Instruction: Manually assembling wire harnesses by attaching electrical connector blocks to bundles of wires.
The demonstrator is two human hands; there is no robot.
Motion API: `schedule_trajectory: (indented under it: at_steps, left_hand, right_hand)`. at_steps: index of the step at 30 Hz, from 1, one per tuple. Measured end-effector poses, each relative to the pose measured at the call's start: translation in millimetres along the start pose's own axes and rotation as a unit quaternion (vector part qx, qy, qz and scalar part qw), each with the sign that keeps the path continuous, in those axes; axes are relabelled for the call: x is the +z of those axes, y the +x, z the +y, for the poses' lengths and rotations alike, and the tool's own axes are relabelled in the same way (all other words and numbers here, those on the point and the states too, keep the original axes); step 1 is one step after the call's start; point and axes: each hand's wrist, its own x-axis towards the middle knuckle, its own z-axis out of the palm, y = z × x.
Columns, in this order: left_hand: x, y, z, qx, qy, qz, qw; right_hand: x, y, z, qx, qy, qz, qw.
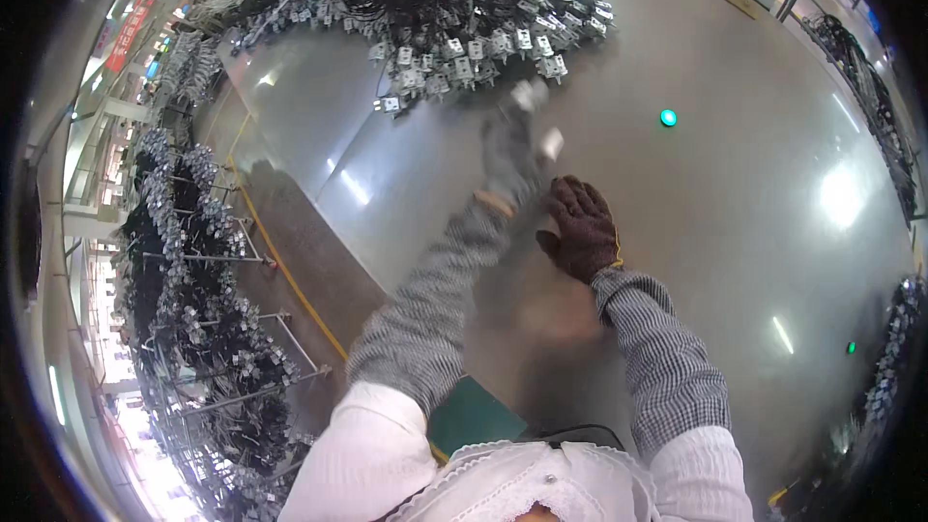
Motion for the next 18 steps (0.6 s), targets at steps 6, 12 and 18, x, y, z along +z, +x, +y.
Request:
schedule_trajectory:
  at_steps: [6,12,18]
  left_hand:
    - [-140,-146,147,-0.298,-0.383,-0.115,0.867]
    - [-245,-309,231,-0.462,-0.371,-0.229,0.773]
    - [-245,-307,357,-0.433,-0.416,-0.280,0.750]
  right_hand:
    - [-28,-16,-12,-0.030,0.045,-0.023,0.998]
    - [-97,-199,-72,0.143,0.262,-0.112,0.948]
    - [-220,-465,-75,0.313,0.302,-0.142,0.889]
